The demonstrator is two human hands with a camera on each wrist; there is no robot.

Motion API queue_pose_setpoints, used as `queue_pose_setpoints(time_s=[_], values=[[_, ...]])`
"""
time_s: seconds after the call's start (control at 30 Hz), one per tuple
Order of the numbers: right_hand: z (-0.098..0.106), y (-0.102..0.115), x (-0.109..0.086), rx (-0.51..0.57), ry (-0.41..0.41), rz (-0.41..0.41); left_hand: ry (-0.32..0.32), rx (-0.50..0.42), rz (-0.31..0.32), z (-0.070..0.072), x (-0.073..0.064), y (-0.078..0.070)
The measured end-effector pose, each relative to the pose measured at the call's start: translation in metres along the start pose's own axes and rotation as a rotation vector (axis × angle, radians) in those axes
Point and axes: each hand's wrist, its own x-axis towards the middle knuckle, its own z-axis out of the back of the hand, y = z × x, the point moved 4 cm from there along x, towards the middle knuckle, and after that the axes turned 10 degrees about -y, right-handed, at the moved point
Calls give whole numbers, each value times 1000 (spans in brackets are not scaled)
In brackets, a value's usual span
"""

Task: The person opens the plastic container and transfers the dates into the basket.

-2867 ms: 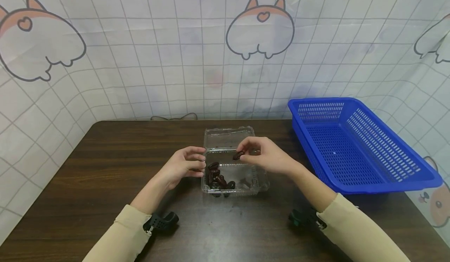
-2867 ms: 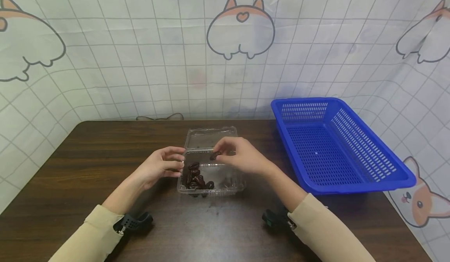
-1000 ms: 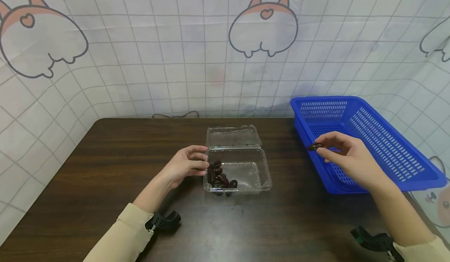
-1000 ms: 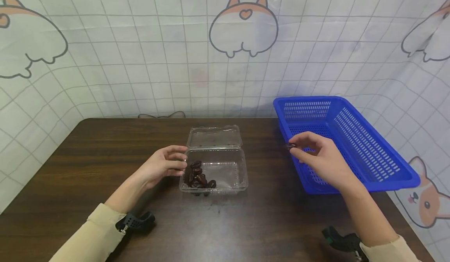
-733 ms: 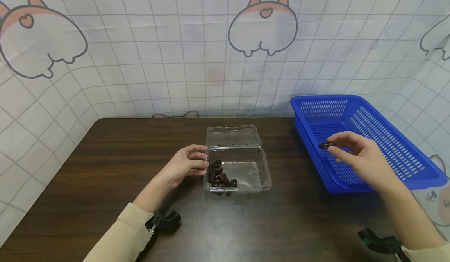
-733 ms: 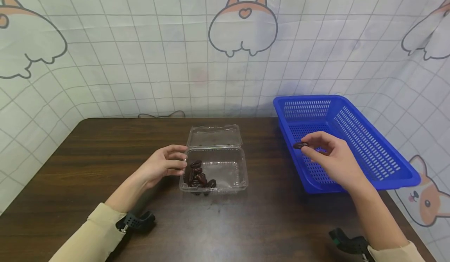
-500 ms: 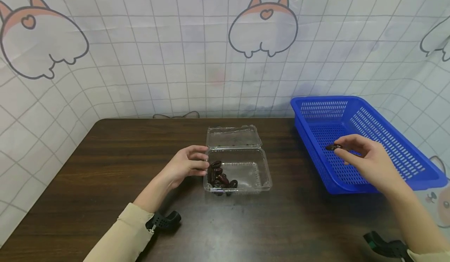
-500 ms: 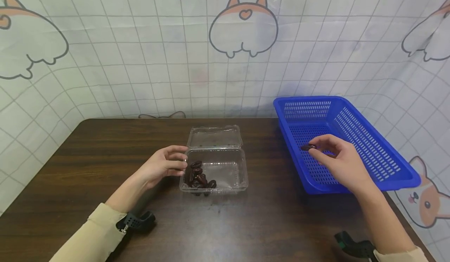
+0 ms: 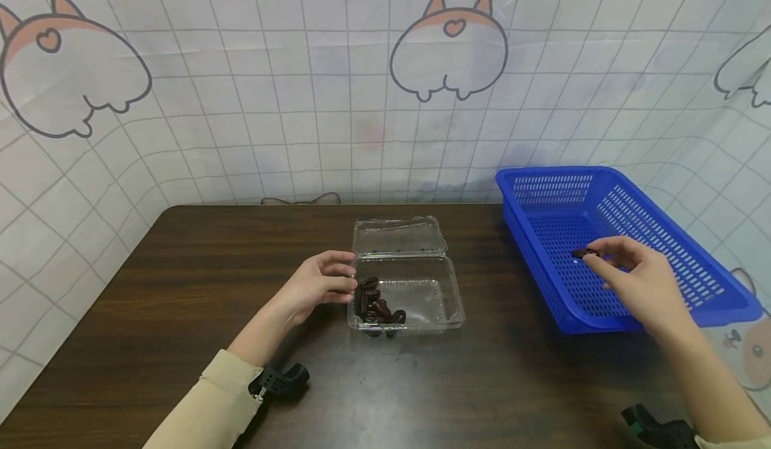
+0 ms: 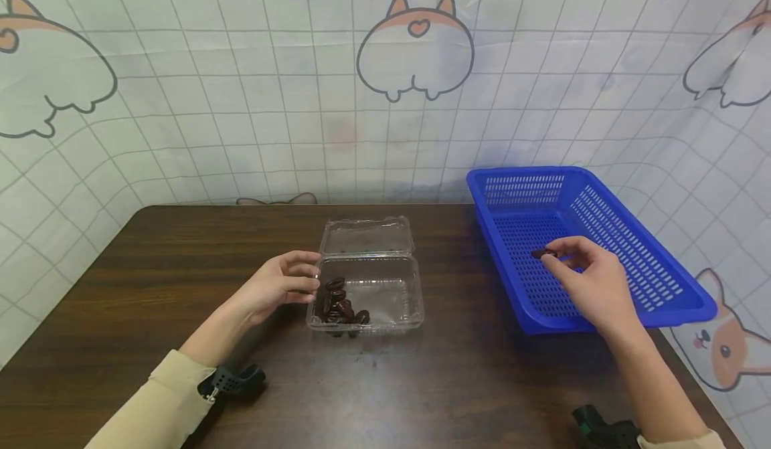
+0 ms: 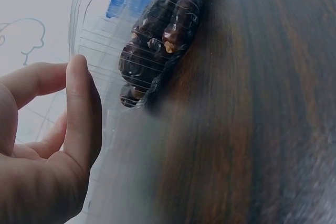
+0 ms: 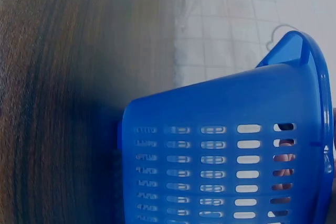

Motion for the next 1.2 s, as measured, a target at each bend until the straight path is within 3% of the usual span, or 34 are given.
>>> queue_pose_setpoints(time_s=[0.5, 1.2], values=[[-10, 9, -5, 50, -48, -23, 4, 0, -9, -1, 0, 2], [-11, 7, -2, 9, 21, -20, 1, 5, -10, -3, -3, 0]])
